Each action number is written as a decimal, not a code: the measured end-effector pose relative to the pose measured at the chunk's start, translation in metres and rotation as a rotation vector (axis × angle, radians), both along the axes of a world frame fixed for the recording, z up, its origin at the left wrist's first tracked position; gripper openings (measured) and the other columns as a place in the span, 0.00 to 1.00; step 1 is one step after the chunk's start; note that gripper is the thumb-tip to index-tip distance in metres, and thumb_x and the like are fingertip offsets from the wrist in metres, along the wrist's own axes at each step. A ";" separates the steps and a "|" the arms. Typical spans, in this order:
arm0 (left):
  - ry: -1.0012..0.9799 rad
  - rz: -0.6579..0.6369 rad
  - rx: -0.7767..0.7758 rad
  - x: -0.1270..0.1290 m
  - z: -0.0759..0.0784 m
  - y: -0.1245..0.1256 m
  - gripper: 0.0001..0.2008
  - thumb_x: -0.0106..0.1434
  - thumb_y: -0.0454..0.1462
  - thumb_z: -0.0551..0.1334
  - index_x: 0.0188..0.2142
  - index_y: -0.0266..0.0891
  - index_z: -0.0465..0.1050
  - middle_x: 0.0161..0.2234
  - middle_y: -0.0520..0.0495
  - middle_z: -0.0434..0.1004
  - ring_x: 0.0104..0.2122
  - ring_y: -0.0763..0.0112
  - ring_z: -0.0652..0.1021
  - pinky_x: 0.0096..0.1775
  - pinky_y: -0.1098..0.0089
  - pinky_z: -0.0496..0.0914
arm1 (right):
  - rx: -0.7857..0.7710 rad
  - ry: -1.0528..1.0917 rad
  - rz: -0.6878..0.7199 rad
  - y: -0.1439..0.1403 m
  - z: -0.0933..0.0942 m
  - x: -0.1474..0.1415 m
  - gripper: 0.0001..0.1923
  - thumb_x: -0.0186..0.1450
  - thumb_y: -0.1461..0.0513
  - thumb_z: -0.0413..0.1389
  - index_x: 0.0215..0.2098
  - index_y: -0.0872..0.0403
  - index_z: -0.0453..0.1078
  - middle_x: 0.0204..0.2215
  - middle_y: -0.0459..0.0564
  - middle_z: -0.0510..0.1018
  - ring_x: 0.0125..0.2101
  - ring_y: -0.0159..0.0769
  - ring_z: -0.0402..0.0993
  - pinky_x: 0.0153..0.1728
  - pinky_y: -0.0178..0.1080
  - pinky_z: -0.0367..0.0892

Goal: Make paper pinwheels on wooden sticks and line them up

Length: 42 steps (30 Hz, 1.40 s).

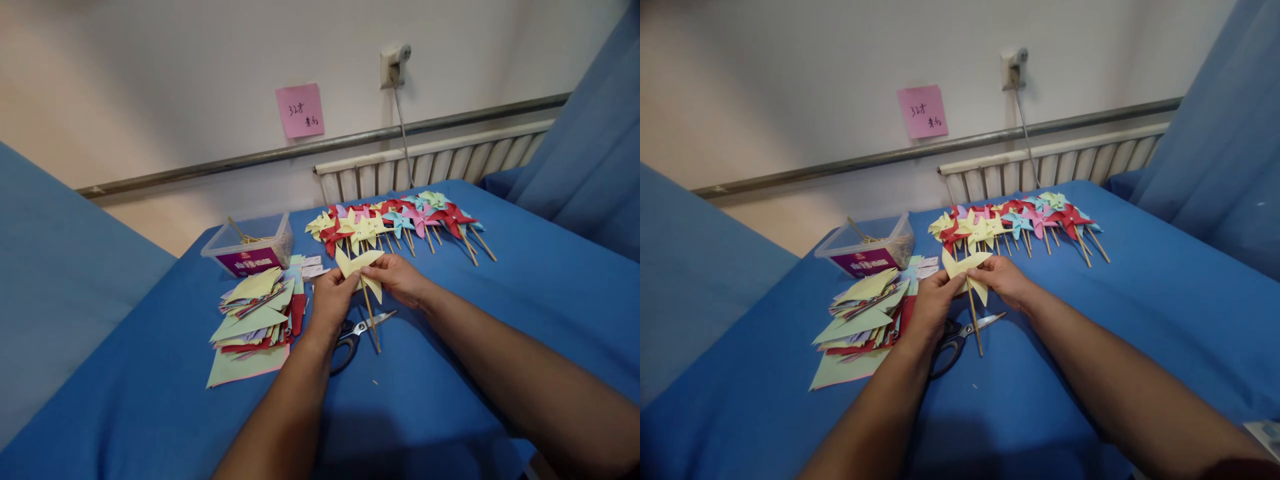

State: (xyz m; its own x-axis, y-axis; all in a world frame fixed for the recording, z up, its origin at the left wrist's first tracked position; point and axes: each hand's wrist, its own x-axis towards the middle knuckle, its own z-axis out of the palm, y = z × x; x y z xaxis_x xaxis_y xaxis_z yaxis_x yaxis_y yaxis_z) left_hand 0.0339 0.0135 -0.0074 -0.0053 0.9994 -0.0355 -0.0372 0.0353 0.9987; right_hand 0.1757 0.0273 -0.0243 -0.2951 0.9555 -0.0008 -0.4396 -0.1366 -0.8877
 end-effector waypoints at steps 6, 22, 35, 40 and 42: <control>0.014 0.009 0.001 0.000 0.000 0.000 0.18 0.46 0.44 0.70 0.33 0.33 0.80 0.28 0.46 0.80 0.25 0.70 0.75 0.30 0.71 0.68 | 0.041 0.024 0.060 0.002 -0.004 0.002 0.17 0.50 0.58 0.69 0.36 0.55 0.76 0.31 0.50 0.82 0.32 0.36 0.77 0.38 0.40 0.69; -0.003 0.029 -0.007 0.000 0.000 -0.001 0.19 0.45 0.44 0.70 0.34 0.33 0.80 0.28 0.46 0.79 0.25 0.71 0.73 0.28 0.72 0.66 | 0.036 0.014 0.060 0.003 -0.004 0.002 0.17 0.50 0.58 0.69 0.36 0.55 0.76 0.31 0.49 0.81 0.31 0.35 0.76 0.41 0.41 0.68; 0.064 0.076 0.036 -0.003 0.005 0.000 0.15 0.46 0.42 0.69 0.31 0.33 0.80 0.27 0.48 0.79 0.24 0.72 0.72 0.28 0.73 0.64 | 0.023 -0.049 -0.002 -0.001 -0.004 -0.003 0.18 0.50 0.54 0.68 0.32 0.56 0.73 0.25 0.45 0.78 0.24 0.29 0.71 0.29 0.34 0.64; 0.044 0.098 0.044 -0.007 0.000 0.005 0.17 0.45 0.43 0.69 0.33 0.34 0.79 0.28 0.47 0.79 0.25 0.71 0.73 0.29 0.72 0.65 | 0.060 -0.184 0.005 -0.004 -0.007 -0.005 0.18 0.54 0.50 0.65 0.28 0.55 0.68 0.19 0.41 0.72 0.16 0.24 0.60 0.17 0.31 0.50; 0.034 0.120 0.061 -0.009 -0.001 0.007 0.17 0.46 0.43 0.69 0.33 0.33 0.79 0.29 0.46 0.79 0.25 0.71 0.74 0.30 0.72 0.65 | 0.052 -0.207 0.040 -0.007 -0.005 -0.007 0.18 0.54 0.50 0.64 0.29 0.55 0.68 0.20 0.42 0.73 0.16 0.24 0.60 0.16 0.30 0.48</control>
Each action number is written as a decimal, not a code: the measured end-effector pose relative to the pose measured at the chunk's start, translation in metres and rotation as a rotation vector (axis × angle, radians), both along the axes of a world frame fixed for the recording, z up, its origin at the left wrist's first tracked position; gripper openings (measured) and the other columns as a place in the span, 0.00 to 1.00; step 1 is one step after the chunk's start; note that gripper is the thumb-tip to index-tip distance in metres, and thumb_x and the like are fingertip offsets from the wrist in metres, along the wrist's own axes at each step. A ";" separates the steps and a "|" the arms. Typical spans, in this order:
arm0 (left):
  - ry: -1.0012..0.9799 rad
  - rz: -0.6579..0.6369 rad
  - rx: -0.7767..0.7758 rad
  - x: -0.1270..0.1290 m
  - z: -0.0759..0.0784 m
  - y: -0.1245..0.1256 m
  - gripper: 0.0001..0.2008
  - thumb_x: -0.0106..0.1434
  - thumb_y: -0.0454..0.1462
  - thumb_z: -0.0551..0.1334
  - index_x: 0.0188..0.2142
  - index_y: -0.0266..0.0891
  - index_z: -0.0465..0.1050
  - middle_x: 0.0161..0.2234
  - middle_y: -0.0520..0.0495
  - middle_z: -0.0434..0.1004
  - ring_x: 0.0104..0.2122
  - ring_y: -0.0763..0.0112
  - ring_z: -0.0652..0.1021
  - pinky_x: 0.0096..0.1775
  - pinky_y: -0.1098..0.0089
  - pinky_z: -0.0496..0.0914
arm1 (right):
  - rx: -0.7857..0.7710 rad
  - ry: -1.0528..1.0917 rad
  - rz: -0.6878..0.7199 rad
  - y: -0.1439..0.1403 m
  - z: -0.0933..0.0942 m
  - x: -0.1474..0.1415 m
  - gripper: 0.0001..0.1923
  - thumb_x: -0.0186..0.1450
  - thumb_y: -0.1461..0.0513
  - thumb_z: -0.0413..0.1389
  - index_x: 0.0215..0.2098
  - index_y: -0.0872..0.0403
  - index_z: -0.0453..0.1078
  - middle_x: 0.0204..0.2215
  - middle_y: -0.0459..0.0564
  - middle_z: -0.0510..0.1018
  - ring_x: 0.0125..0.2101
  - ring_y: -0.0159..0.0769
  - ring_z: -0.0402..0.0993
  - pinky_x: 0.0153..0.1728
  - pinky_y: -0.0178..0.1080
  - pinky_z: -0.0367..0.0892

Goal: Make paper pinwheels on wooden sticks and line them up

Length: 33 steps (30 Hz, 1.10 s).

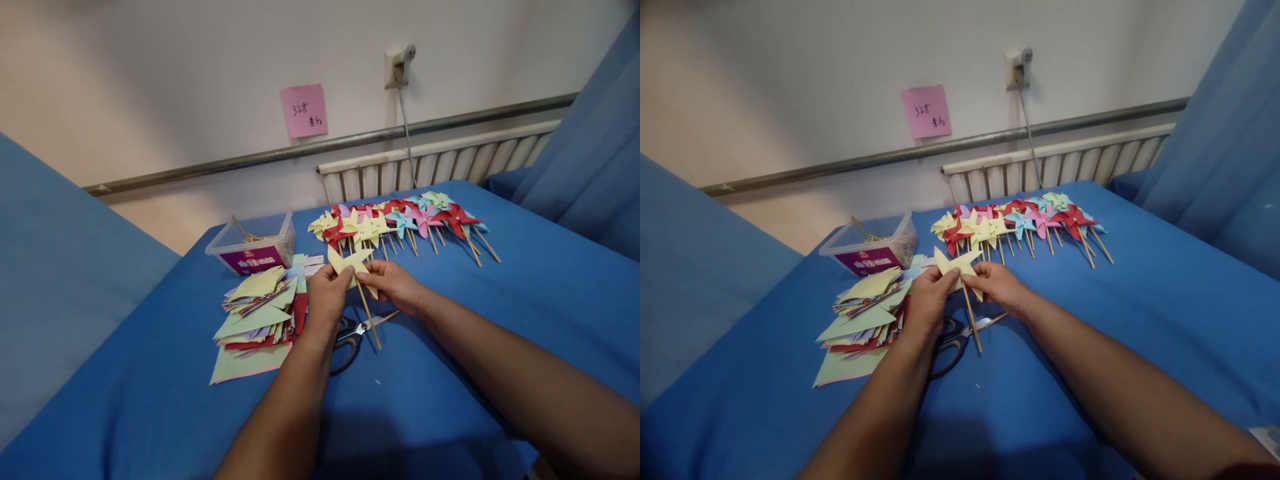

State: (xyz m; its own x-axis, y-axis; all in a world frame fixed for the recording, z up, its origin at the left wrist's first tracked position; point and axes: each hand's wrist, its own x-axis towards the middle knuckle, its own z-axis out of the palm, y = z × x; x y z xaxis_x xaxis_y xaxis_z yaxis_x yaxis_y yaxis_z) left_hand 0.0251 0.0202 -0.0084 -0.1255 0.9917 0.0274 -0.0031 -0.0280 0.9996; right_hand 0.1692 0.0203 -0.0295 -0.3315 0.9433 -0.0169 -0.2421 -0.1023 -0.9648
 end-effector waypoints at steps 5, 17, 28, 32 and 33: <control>-0.047 0.088 0.069 -0.004 0.001 0.001 0.15 0.47 0.42 0.68 0.32 0.33 0.78 0.28 0.48 0.79 0.26 0.72 0.73 0.30 0.72 0.65 | -0.012 -0.034 0.095 -0.008 0.004 -0.007 0.19 0.52 0.52 0.66 0.31 0.55 0.67 0.23 0.44 0.77 0.14 0.23 0.59 0.15 0.31 0.47; -0.132 0.108 0.049 -0.005 0.002 0.004 0.18 0.43 0.41 0.71 0.32 0.33 0.78 0.29 0.48 0.79 0.25 0.73 0.74 0.31 0.72 0.66 | 0.016 -0.074 0.054 -0.006 0.000 -0.011 0.15 0.53 0.54 0.65 0.29 0.55 0.68 0.20 0.44 0.76 0.14 0.24 0.59 0.17 0.32 0.51; -0.139 0.139 0.066 -0.005 0.001 0.004 0.15 0.43 0.40 0.71 0.31 0.33 0.76 0.26 0.49 0.78 0.23 0.73 0.72 0.29 0.72 0.66 | 0.014 -0.091 0.042 -0.005 -0.003 -0.012 0.17 0.52 0.53 0.65 0.29 0.55 0.66 0.19 0.43 0.75 0.14 0.24 0.59 0.17 0.31 0.50; -0.175 0.124 0.065 -0.004 0.000 0.005 0.17 0.43 0.40 0.71 0.33 0.32 0.77 0.30 0.46 0.79 0.26 0.71 0.74 0.32 0.70 0.67 | 0.021 -0.104 0.011 -0.006 0.000 -0.013 0.16 0.51 0.54 0.65 0.28 0.55 0.66 0.19 0.44 0.75 0.14 0.24 0.59 0.17 0.31 0.51; -0.190 0.117 0.058 -0.003 0.000 0.005 0.18 0.44 0.41 0.71 0.33 0.32 0.77 0.30 0.46 0.79 0.27 0.71 0.74 0.33 0.70 0.67 | 0.028 -0.103 0.001 -0.006 0.001 -0.013 0.16 0.52 0.53 0.65 0.27 0.55 0.66 0.19 0.44 0.75 0.14 0.24 0.59 0.17 0.31 0.51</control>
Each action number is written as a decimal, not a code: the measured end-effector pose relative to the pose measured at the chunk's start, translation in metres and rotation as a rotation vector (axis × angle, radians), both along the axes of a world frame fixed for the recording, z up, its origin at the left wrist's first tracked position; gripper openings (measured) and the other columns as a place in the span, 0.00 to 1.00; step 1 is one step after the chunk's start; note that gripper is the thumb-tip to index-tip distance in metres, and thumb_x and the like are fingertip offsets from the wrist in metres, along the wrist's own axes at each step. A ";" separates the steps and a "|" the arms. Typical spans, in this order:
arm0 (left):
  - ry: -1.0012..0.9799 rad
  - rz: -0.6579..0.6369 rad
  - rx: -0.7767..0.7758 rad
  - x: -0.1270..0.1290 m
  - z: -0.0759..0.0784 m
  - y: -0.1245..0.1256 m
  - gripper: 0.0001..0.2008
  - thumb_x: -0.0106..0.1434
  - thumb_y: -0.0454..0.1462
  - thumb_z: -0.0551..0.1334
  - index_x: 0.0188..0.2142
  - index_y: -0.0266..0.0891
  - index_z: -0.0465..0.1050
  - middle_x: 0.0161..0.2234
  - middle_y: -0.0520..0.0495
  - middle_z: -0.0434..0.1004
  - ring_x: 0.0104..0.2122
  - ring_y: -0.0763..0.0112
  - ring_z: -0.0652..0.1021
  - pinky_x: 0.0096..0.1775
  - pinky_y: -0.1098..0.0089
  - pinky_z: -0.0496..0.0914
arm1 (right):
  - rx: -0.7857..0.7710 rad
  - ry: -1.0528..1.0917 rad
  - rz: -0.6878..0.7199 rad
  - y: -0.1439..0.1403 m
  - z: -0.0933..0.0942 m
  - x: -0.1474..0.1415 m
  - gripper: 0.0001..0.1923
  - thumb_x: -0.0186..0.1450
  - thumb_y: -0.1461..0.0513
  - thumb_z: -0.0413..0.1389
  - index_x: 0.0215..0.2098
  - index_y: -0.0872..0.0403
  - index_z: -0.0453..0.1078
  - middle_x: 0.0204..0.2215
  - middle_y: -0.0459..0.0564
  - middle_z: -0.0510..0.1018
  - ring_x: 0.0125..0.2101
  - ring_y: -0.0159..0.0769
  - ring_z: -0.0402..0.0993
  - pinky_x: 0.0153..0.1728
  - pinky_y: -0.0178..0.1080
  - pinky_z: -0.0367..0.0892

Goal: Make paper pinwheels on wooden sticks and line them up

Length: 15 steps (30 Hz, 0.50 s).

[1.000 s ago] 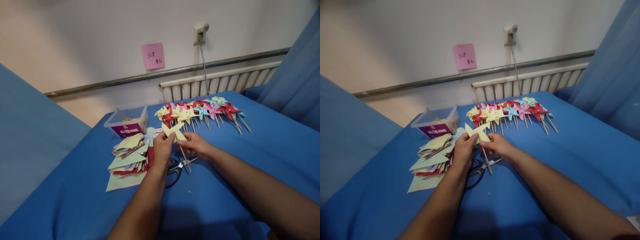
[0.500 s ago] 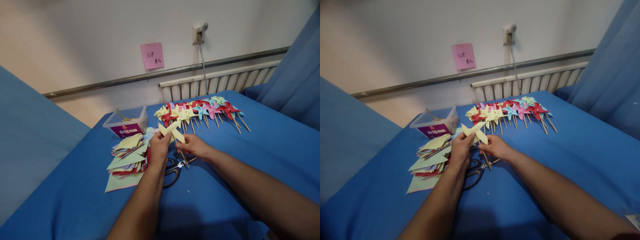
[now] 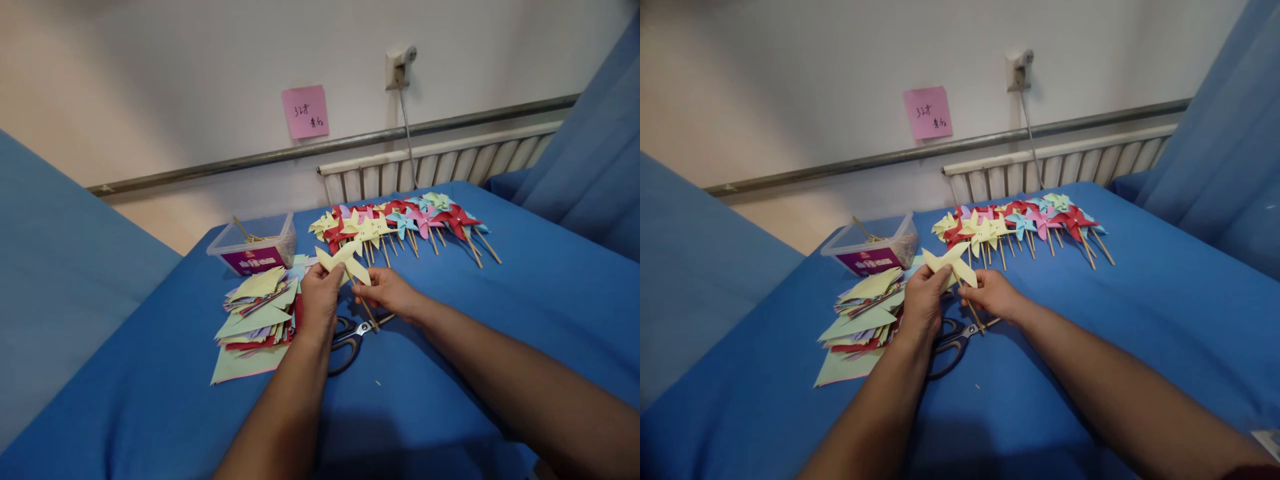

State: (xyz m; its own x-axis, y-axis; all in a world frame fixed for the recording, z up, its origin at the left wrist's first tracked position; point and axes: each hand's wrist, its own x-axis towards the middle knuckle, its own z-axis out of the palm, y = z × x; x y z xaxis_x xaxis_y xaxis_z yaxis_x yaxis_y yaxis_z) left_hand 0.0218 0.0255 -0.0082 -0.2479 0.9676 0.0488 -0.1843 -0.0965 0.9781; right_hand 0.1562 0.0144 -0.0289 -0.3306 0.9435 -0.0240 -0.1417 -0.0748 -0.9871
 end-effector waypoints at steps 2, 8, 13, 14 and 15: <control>-0.041 -0.026 -0.015 0.000 0.002 -0.001 0.18 0.44 0.42 0.71 0.33 0.33 0.76 0.29 0.47 0.78 0.26 0.72 0.74 0.32 0.71 0.67 | 0.018 0.006 -0.026 0.000 0.001 -0.001 0.16 0.52 0.53 0.64 0.27 0.55 0.66 0.19 0.44 0.75 0.14 0.23 0.59 0.17 0.31 0.51; -0.159 -0.059 -0.028 0.001 0.011 -0.007 0.16 0.49 0.47 0.68 0.28 0.36 0.73 0.25 0.51 0.74 0.26 0.72 0.74 0.29 0.72 0.67 | 0.058 0.004 -0.089 0.002 0.001 0.000 0.15 0.54 0.52 0.63 0.25 0.55 0.67 0.19 0.43 0.74 0.15 0.23 0.58 0.17 0.31 0.52; -0.294 -0.059 -0.051 0.001 0.017 -0.007 0.17 0.50 0.47 0.67 0.32 0.36 0.75 0.31 0.46 0.79 0.30 0.69 0.77 0.29 0.71 0.68 | 0.054 0.056 -0.097 0.002 -0.001 0.001 0.15 0.54 0.53 0.63 0.26 0.55 0.69 0.19 0.42 0.74 0.14 0.22 0.57 0.17 0.31 0.51; -0.311 -0.055 -0.066 0.000 0.018 -0.007 0.17 0.51 0.47 0.67 0.32 0.36 0.75 0.31 0.46 0.79 0.30 0.69 0.77 0.30 0.71 0.67 | 0.040 0.087 -0.088 0.002 -0.001 0.001 0.15 0.54 0.53 0.64 0.26 0.55 0.69 0.20 0.42 0.74 0.15 0.22 0.57 0.17 0.31 0.51; -0.323 -0.046 -0.083 -0.001 0.018 -0.006 0.17 0.51 0.47 0.66 0.32 0.36 0.75 0.31 0.46 0.79 0.29 0.70 0.77 0.30 0.72 0.67 | 0.020 0.127 -0.074 0.001 0.000 0.001 0.15 0.55 0.53 0.64 0.26 0.56 0.69 0.20 0.43 0.74 0.15 0.22 0.57 0.17 0.31 0.50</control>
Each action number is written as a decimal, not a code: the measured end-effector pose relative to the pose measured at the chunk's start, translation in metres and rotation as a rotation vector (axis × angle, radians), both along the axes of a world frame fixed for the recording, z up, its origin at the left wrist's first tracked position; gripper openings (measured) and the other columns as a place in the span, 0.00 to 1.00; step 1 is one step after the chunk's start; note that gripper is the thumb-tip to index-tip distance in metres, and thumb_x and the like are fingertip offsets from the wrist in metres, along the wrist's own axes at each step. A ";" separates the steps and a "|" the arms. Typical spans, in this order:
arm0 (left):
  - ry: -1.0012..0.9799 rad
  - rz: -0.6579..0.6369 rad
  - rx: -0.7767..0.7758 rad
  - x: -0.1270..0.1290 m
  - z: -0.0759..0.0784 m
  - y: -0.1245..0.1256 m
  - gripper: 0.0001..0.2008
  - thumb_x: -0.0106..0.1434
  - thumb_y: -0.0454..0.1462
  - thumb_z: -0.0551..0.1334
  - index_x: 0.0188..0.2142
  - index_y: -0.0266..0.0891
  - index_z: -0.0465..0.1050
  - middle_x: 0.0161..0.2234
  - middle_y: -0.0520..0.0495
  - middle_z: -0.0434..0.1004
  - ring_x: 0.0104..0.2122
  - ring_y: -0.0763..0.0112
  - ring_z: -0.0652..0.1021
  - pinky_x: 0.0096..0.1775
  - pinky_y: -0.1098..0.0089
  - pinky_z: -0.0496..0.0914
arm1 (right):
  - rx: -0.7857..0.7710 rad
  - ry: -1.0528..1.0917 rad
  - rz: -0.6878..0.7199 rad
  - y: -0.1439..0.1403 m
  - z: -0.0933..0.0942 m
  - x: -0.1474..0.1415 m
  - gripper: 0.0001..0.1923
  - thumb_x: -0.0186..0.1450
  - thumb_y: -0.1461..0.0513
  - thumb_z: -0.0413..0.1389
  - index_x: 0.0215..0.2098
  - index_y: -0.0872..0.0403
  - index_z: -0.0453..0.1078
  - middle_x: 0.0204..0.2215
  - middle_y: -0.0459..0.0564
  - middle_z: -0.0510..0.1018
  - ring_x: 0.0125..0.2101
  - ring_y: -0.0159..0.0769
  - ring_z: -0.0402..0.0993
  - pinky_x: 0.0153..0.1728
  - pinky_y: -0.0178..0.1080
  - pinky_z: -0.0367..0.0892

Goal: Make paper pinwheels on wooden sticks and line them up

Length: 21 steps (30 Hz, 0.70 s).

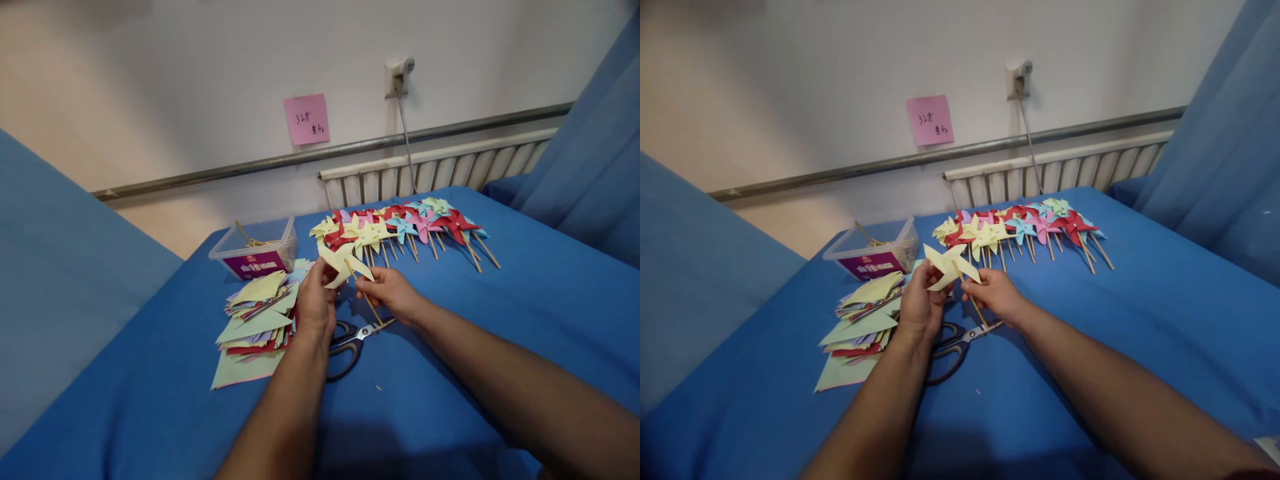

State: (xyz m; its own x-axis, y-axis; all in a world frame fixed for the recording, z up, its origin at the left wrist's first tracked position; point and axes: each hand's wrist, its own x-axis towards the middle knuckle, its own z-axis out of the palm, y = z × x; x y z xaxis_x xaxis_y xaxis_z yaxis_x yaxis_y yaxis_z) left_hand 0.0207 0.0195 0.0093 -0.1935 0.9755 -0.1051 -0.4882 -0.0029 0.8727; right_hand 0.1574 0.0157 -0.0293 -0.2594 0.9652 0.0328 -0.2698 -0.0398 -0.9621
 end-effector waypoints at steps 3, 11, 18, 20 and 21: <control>0.001 0.022 -0.041 -0.003 -0.001 0.001 0.16 0.52 0.47 0.67 0.32 0.35 0.75 0.31 0.44 0.79 0.28 0.72 0.77 0.31 0.71 0.67 | -0.066 0.150 0.070 -0.001 0.002 0.002 0.14 0.55 0.54 0.65 0.28 0.57 0.71 0.22 0.44 0.74 0.15 0.20 0.55 0.17 0.30 0.48; 0.022 -0.082 0.000 -0.002 0.001 -0.003 0.17 0.49 0.42 0.71 0.38 0.39 0.76 0.43 0.45 0.79 0.38 0.70 0.77 0.37 0.72 0.67 | -0.183 0.400 0.276 -0.002 0.005 0.007 0.10 0.58 0.59 0.64 0.32 0.57 0.71 0.25 0.43 0.74 0.15 0.18 0.47 0.15 0.28 0.44; -0.019 -0.182 0.097 0.000 0.001 -0.005 0.12 0.49 0.38 0.71 0.31 0.37 0.74 0.28 0.51 0.76 0.28 0.76 0.74 0.35 0.73 0.67 | -0.204 0.385 0.390 -0.007 0.004 0.006 0.10 0.59 0.60 0.64 0.34 0.58 0.72 0.26 0.43 0.73 0.16 0.18 0.49 0.16 0.26 0.48; -0.011 -0.178 0.098 0.000 0.002 -0.005 0.12 0.47 0.37 0.72 0.30 0.36 0.74 0.27 0.52 0.75 0.27 0.76 0.74 0.35 0.73 0.67 | -0.214 0.386 0.395 -0.008 0.005 0.006 0.10 0.58 0.60 0.64 0.34 0.57 0.72 0.25 0.43 0.73 0.16 0.18 0.49 0.16 0.26 0.48; -0.010 -0.167 0.091 0.001 0.003 -0.006 0.12 0.46 0.37 0.72 0.29 0.36 0.74 0.26 0.52 0.75 0.26 0.77 0.74 0.35 0.73 0.67 | -0.223 0.387 0.395 -0.008 0.005 0.006 0.09 0.58 0.60 0.64 0.34 0.57 0.73 0.25 0.43 0.73 0.16 0.18 0.49 0.16 0.26 0.48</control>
